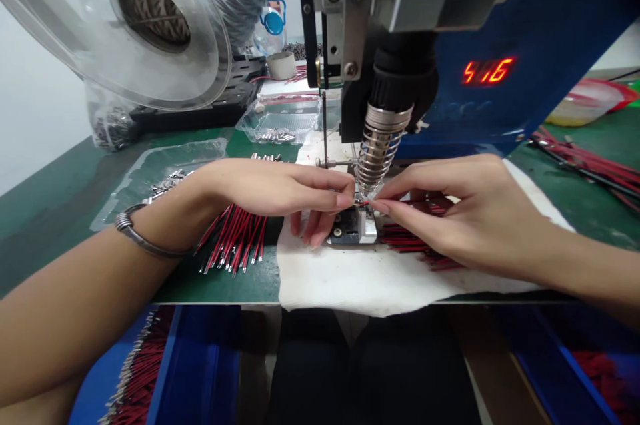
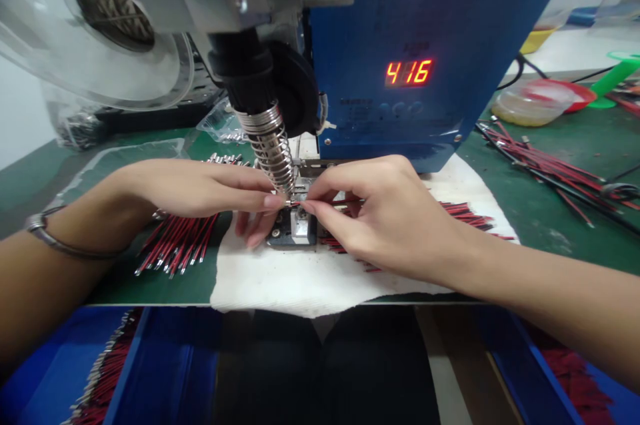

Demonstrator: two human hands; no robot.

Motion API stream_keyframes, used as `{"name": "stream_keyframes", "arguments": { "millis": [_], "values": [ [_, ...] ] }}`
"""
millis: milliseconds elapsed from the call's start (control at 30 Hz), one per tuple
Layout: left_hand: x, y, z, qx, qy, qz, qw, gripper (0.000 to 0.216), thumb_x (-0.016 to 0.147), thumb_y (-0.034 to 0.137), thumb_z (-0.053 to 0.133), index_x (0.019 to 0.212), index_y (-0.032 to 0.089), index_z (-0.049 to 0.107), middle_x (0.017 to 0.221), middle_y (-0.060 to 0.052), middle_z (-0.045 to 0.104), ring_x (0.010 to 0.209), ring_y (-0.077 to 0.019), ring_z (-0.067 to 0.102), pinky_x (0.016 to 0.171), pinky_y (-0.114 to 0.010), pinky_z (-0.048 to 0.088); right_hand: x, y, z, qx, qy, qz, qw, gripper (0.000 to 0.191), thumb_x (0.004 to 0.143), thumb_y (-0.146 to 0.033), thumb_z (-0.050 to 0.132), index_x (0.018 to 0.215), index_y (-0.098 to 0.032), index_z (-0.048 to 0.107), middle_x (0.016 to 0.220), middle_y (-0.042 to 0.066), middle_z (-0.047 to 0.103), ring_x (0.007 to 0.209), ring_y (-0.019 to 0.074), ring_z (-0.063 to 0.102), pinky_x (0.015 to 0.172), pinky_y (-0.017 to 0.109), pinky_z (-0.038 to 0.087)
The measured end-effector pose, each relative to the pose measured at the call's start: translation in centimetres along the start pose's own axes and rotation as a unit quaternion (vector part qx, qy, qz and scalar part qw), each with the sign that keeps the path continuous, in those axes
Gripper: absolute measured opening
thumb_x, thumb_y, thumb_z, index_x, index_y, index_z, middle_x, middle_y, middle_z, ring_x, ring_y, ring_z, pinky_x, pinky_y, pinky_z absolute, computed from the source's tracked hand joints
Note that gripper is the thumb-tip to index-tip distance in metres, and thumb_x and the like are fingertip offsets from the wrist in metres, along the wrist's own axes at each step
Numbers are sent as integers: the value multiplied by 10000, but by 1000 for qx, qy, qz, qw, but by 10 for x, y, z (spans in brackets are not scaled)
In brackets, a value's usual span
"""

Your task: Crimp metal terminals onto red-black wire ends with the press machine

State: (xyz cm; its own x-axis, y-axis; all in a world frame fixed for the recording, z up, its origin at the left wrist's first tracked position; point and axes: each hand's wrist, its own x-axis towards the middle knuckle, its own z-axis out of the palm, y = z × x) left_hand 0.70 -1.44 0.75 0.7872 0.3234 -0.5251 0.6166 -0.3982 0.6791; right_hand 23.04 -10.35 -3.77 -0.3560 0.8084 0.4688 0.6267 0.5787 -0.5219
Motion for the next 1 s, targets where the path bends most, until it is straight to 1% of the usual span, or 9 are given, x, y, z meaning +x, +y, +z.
{"name": "stream_keyframes", "arguments": {
  "millis": [133,300,533,767,900,1000],
  "values": [
    [0,0,0,-14,-1,1,1000,347,1040,456,381,1177,205,578,865,-33,726,826,-171,656,698,-224,458,0,0,0,0,-4,-2,1000,90,891,-222,674,868,-213,761,701,-12,718,517,112,586,548,277,476],
    [0,0,-1,-8,-7,12,1000,339,1042,449,395,1111,187,600,865,-38,726,816,-168,659,738,-230,481,1,1,1,2,-9,6,1000,87,897,-244,674,877,-233,758,679,-18,714,500,119,577,538,290,470],
    [1,0,0,-3,2,7,1000,373,1043,463,390,1203,189,586,853,-36,726,815,-167,648,761,-234,488,1,3,2,6,-4,1,1000,79,892,-235,687,867,-218,759,664,-17,703,507,115,587,557,283,469],
    [2,1,0,3,1,6,1000,346,1035,445,411,1211,196,573,863,-36,727,809,-168,645,758,-236,490,-1,2,0,3,-7,1,1000,79,889,-236,676,868,-231,753,683,-5,713,540,142,617,563,297,491],
    [2,1,1,1,5,4,1000,345,1032,456,409,1187,198,578,856,-35,724,806,-174,643,718,-234,474,0,1,0,3,-9,-3,1000,77,888,-223,673,864,-223,747,699,-6,716,534,131,607,569,290,503],
    [1,1,1,1,7,2,1000,350,1039,462,383,1159,200,581,848,-36,719,814,-179,648,716,-236,467,0,1,1,6,-9,2,1000,73,887,-228,677,865,-224,746,710,-9,722,523,125,598,555,288,496]
  ]
}}
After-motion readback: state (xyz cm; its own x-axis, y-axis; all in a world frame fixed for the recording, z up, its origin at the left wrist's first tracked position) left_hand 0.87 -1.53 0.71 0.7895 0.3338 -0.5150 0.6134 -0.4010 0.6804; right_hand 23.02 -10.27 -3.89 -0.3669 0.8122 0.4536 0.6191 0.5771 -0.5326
